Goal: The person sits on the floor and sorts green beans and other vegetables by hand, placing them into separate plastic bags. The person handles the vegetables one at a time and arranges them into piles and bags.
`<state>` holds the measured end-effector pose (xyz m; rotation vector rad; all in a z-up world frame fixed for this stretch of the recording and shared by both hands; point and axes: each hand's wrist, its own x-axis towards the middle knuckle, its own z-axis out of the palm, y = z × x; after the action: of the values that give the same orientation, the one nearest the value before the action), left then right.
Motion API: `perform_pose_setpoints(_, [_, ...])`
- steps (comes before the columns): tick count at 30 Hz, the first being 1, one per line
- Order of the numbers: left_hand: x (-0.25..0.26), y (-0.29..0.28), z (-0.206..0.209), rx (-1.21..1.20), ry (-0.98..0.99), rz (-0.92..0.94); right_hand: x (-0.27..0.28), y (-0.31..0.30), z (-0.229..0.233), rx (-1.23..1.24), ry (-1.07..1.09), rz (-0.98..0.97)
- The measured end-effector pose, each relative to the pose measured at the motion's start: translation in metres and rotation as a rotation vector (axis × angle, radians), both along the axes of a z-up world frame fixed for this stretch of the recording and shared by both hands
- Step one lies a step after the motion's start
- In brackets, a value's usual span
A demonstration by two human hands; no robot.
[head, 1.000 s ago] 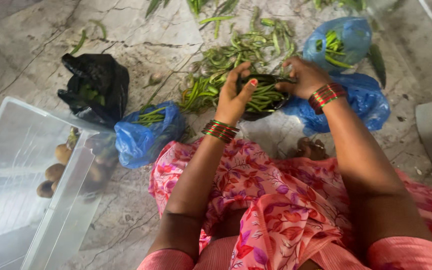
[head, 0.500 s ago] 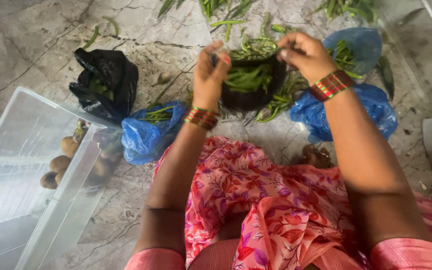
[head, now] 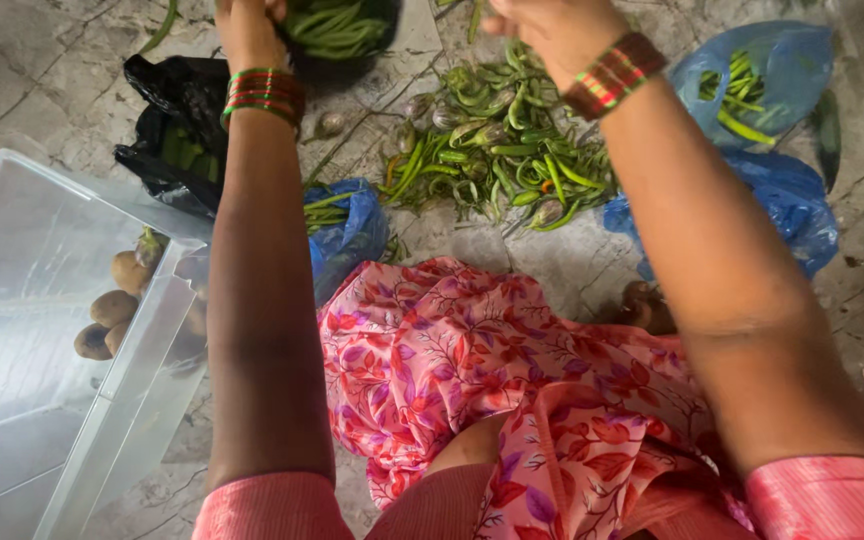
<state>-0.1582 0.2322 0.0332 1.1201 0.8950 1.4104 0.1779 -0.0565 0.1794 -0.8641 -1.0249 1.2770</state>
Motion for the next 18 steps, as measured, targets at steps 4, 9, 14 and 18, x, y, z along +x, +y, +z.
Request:
perform_pose_setpoints(4, [-0.039, 0.012, -0.046, 0.088, 0.057, 0.048, 0.045, -0.047, -0.037, -0.170, -0.364, -0.034])
perform_pose_setpoints(9, [-0.036, -0.085, -0.035, 0.184, 0.640, 0.464, 0.077, -0.108, -0.127, -0.516, -0.626, -0.074])
perform_pose_setpoints(14, [0.036, -0.228, -0.044, 0.260, 0.545, 0.289, 0.037, -0.151, -0.193, -0.535, -1.087, -0.236])
perform_pose_setpoints(18, [0.061, -0.274, -0.049, -0.009, 1.252, -0.033, 0.015, -0.162, -0.180, -0.232, -1.426, -0.368])
